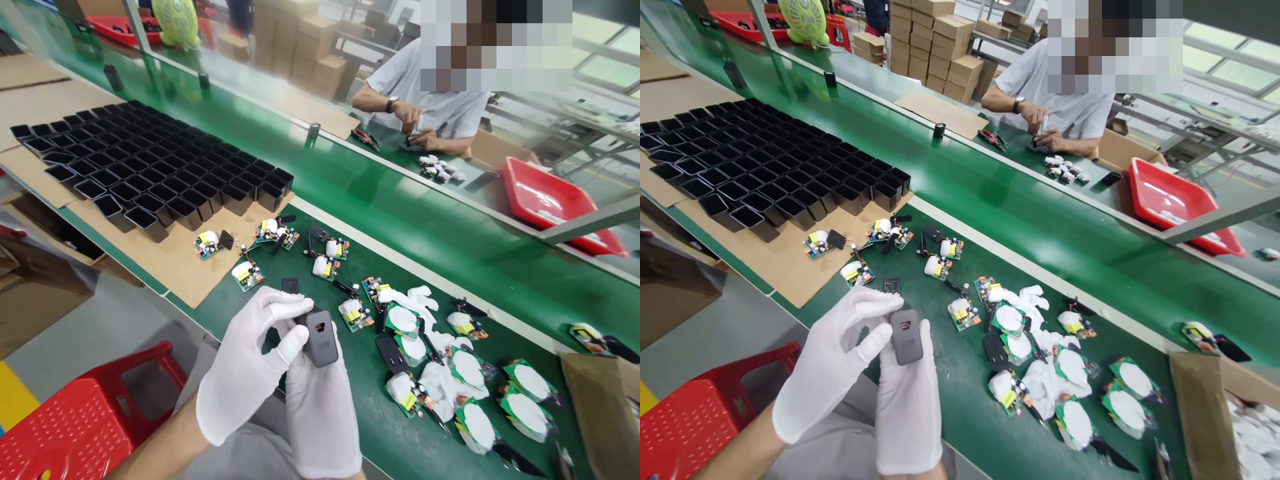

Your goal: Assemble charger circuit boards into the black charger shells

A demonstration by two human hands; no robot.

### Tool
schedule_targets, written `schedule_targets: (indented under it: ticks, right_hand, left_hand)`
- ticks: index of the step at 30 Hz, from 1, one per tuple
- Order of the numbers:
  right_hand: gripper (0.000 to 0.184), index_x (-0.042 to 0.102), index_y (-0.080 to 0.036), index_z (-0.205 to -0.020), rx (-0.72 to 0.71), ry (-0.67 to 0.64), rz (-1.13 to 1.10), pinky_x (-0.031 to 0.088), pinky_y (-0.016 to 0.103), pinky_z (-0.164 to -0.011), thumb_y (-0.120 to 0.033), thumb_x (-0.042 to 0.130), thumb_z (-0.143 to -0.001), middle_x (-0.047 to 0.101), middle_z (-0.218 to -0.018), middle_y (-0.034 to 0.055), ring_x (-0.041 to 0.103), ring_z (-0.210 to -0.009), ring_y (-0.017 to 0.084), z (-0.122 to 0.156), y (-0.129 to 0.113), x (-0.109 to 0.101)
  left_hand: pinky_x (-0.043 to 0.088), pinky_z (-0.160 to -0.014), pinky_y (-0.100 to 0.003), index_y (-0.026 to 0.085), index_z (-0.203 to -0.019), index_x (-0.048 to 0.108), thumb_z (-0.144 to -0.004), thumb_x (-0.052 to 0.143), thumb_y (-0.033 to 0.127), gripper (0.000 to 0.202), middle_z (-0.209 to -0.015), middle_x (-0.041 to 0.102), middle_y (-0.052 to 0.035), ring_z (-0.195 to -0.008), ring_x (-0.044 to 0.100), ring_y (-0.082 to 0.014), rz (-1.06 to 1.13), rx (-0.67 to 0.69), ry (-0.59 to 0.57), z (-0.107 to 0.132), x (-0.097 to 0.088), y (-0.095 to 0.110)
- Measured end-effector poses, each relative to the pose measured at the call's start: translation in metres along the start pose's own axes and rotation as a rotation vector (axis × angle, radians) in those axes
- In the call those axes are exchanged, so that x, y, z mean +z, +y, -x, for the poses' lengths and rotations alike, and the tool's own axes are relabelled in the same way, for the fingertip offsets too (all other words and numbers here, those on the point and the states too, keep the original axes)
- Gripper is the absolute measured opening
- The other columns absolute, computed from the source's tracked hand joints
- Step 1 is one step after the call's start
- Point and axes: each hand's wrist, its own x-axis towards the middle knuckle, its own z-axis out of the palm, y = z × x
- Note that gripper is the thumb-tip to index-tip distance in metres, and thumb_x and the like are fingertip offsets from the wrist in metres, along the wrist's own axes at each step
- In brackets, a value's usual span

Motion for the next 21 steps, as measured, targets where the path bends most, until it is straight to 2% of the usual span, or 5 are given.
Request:
schedule_targets:
  ticks: [8, 12, 14, 16, 21]
  right_hand:
    - [0.032, 0.069, -0.026, -0.134, 0.157, 0.187, -0.016, 0.07, 0.044, -0.088, -0.024, 0.06, -0.104, 0.08, -0.116, 0.0106, 0.079, -0.105, 0.029, -0.006, -0.011, -0.005]
    - [0.032, 0.071, -0.023, -0.13, 0.12, 0.49, 0.072, 0.07, 0.048, -0.085, -0.024, 0.073, -0.098, 0.079, -0.12, 0.014, 0.08, -0.101, 0.031, 0.001, 0.006, -0.014]
    - [0.033, 0.075, -0.027, -0.126, 0.046, 0.443, 0.202, 0.07, 0.048, -0.091, -0.026, 0.079, -0.093, 0.079, -0.126, 0.0118, 0.081, -0.102, 0.031, 0.005, 0.019, -0.019]
    - [0.029, 0.078, -0.03, -0.123, -0.011, 0.255, 0.325, 0.069, 0.044, -0.095, -0.027, 0.077, -0.095, 0.078, -0.133, 0.0079, 0.082, -0.104, 0.029, 0.009, 0.029, -0.021]
    - [0.035, 0.076, -0.028, -0.131, -0.03, 0.155, 0.341, 0.068, 0.04, -0.099, -0.022, 0.073, -0.097, 0.081, -0.125, 0.0069, 0.082, -0.105, 0.025, 0.01, 0.027, -0.027]
  left_hand:
    - [0.061, -0.101, -0.036, 0.024, -0.12, 0.078, -0.101, 0.066, 0.024, 0.022, -0.124, 0.075, -0.0081, -0.118, 0.071, -0.0227, 0.065, 0.001, -0.01, 0.0, -0.005, 0.002]
    - [0.061, -0.097, -0.035, 0.026, -0.121, 0.075, -0.104, 0.063, 0.026, 0.021, -0.124, 0.072, -0.0077, -0.115, 0.072, -0.0222, 0.082, -0.089, 0.046, 0.009, -0.012, -0.011]
    - [0.06, -0.098, -0.037, 0.026, -0.122, 0.074, -0.105, 0.061, 0.026, 0.021, -0.122, 0.071, -0.0075, -0.112, 0.071, -0.0219, 0.047, -0.113, 0.092, 0.015, -0.015, -0.024]
    - [0.06, -0.097, -0.038, 0.025, -0.119, 0.073, -0.105, 0.058, 0.023, 0.021, -0.119, 0.072, -0.0074, -0.111, 0.071, -0.0221, -0.038, -0.099, 0.095, 0.02, -0.016, -0.037]
    - [0.056, -0.109, -0.051, 0.023, -0.137, 0.059, -0.09, 0.067, 0.013, 0.049, -0.134, 0.067, -0.0124, -0.126, 0.067, -0.0296, -0.315, 0.052, -0.09, 0.028, -0.004, -0.051]
